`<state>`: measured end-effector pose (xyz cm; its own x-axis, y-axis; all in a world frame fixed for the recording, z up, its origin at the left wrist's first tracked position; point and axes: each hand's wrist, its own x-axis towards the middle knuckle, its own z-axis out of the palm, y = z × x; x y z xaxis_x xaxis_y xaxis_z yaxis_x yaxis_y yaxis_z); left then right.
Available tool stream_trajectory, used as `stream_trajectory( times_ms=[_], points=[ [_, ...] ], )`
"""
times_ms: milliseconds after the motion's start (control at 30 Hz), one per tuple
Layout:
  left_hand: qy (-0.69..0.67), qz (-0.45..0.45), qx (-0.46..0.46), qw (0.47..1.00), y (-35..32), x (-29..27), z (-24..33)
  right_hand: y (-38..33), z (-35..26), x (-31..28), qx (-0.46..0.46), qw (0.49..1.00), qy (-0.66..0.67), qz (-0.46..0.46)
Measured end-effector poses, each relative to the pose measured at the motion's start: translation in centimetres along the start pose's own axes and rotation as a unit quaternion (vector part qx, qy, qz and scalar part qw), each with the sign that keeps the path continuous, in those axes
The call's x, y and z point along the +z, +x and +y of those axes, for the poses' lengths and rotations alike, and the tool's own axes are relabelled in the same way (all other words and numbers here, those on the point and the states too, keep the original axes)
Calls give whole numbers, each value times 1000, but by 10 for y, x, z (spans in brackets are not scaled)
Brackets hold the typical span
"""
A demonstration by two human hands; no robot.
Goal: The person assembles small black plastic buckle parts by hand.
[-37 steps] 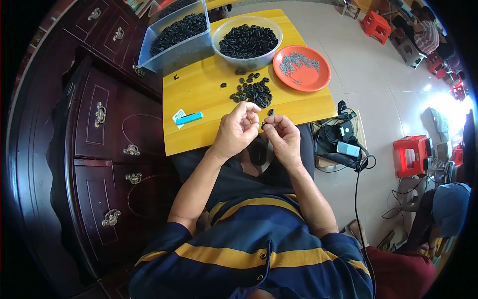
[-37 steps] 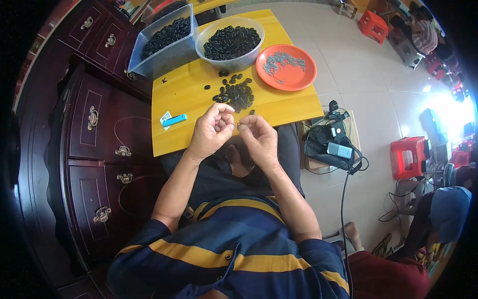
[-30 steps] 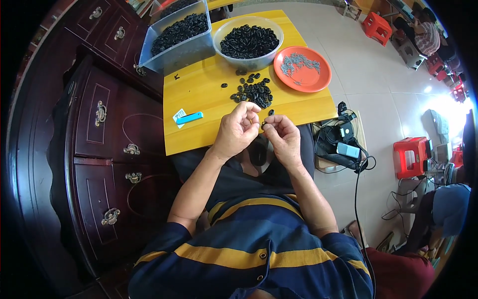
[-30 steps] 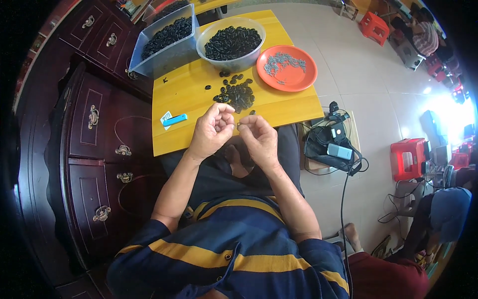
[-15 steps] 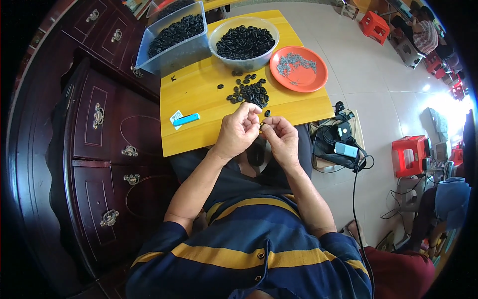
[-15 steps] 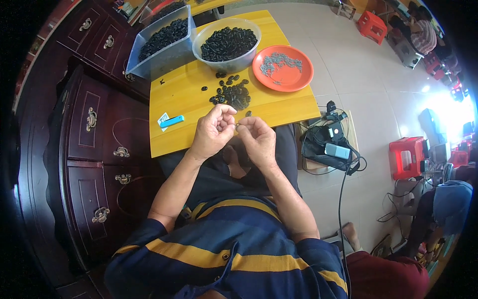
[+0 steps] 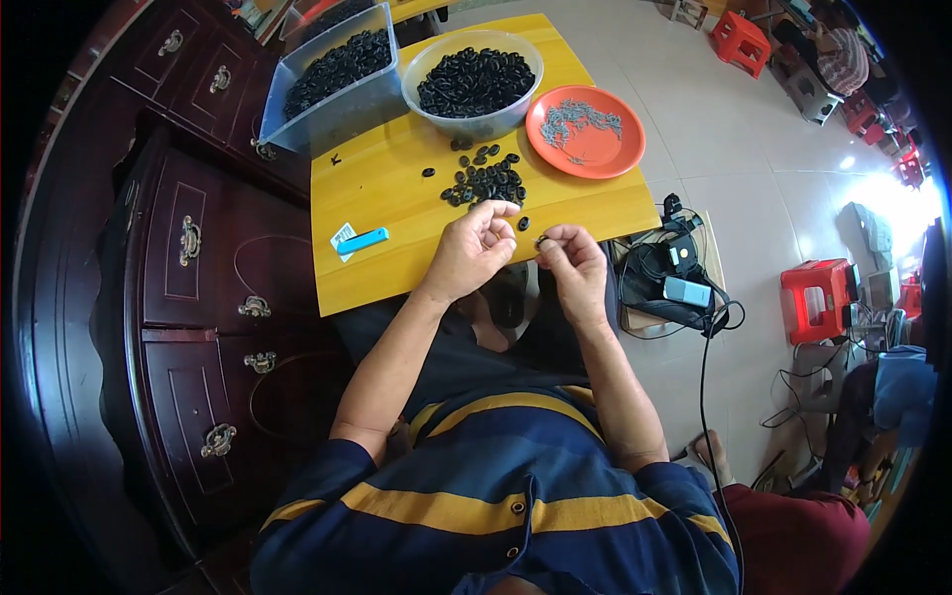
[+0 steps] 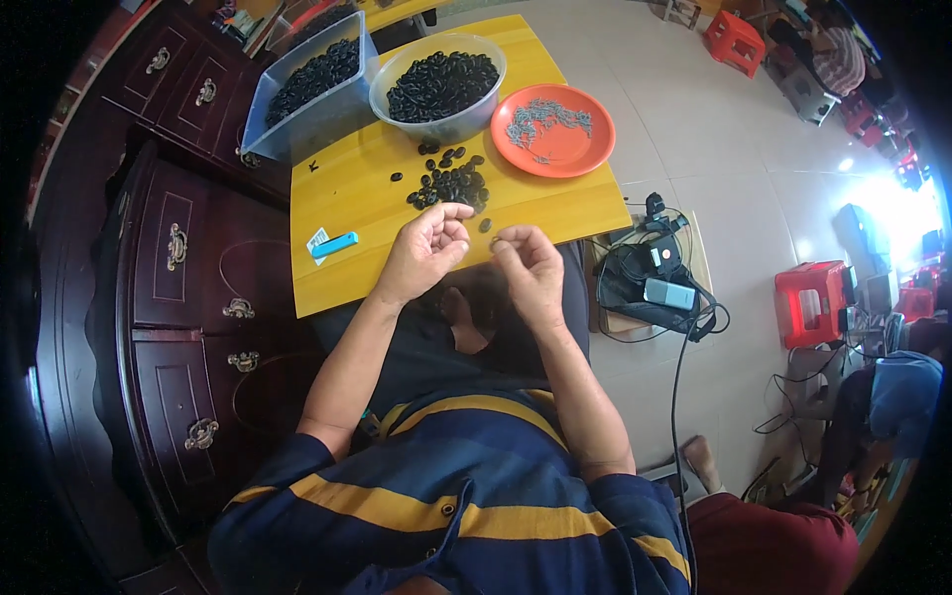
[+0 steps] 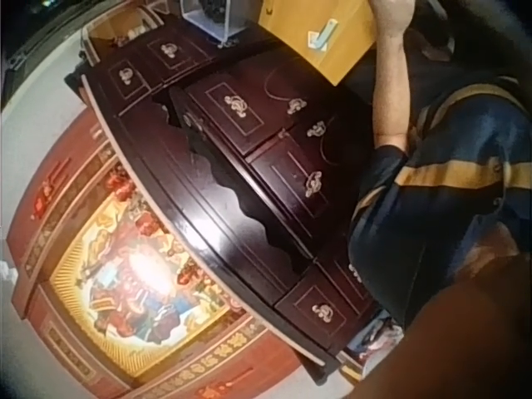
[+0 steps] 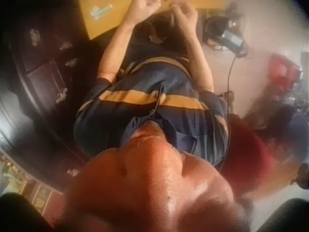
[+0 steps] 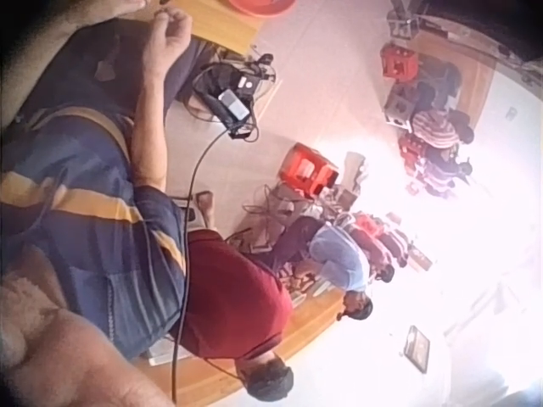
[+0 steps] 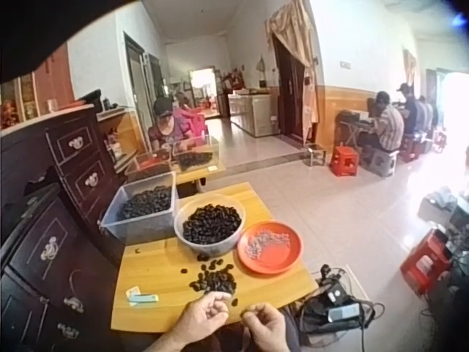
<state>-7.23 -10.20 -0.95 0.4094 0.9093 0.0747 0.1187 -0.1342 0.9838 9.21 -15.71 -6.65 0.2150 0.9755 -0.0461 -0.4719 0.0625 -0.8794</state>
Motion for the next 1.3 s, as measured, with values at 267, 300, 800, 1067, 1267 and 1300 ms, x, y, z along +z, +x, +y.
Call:
stream_trajectory(
  times_ms=[267, 300, 800, 1067, 1267, 1300],
  points=[
    [375, 33, 111, 920, 24, 18, -31, 11, -11, -23, -31, 998, 21, 52],
    [410, 44, 109, 905, 27, 21, -33, 12, -11, -25, -32, 998, 28, 53],
    [240, 55, 84, 965, 27, 16, -46, 10, -3, -15, 15, 998, 55, 31],
    [-109, 9, -61, 992, 8, 8, -19, 5, -4, -3, 36, 999, 38, 9],
    [-107, 4, -36, 994, 3, 7, -15, 4, -5, 7, 36, 999, 32, 5],
    [-103, 2, -33, 994, 3, 7, -16, 4, -5, 7, 34, 999, 32, 3]
  ],
)
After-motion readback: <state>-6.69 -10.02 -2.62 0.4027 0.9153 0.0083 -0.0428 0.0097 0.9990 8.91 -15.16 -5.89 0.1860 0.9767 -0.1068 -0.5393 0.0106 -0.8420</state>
